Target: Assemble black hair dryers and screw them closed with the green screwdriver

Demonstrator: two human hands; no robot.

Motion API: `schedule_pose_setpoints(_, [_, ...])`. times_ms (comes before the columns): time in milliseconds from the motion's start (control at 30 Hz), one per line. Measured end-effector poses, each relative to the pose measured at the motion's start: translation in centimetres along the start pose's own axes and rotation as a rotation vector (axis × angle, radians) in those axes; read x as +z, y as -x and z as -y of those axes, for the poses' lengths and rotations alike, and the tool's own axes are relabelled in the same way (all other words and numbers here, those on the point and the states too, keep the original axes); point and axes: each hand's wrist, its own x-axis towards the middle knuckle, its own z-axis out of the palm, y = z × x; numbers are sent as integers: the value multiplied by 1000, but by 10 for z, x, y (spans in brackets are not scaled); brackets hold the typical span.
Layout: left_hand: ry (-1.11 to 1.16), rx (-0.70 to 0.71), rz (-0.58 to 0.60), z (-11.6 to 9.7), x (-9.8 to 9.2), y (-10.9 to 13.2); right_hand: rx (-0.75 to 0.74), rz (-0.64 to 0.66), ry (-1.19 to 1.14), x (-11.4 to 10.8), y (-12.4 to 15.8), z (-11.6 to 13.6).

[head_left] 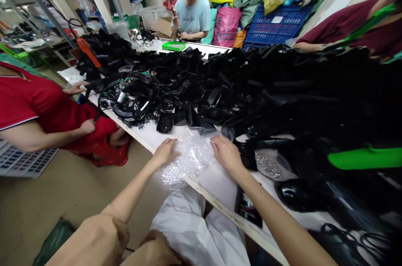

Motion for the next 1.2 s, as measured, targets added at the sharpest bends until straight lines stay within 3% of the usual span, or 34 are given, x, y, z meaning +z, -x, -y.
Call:
schedule_pose_setpoints(100, [106,21,-26,7,5,-7,-112,125,22,26,0,27])
schedule_pose_setpoints(200, [218,66,-48,10,7,-9,-130,164,40,53,-8,46])
schedule_pose_setpoints(367, [421,139,5,14,1,-7,-79,168,7,71,-19,47])
schedule_pose_setpoints(633, [332,142,28,13,-3,-10,65,100,-338,64,-26,28])
schedule_pose_setpoints(800, [218,74,57,17,-2,-10,210,-7,-656,43,-36,10])
schedule_pose_setpoints(900, [203,111,-1,6,-5,-10,231,-27,-763,31,-35,4])
schedule_pose_setpoints(1000, [420,82,-74,-18,-9,-15,213,-36,-807,28,-31,6])
schedule_pose_setpoints(1100, [848,-63,39,-45,-8,-24,154,-61,-792,30,-24,13])
schedule_pose_setpoints(1200, [1030,-105,83,-59,-3,-33,68,-47,-745,29,-15,20])
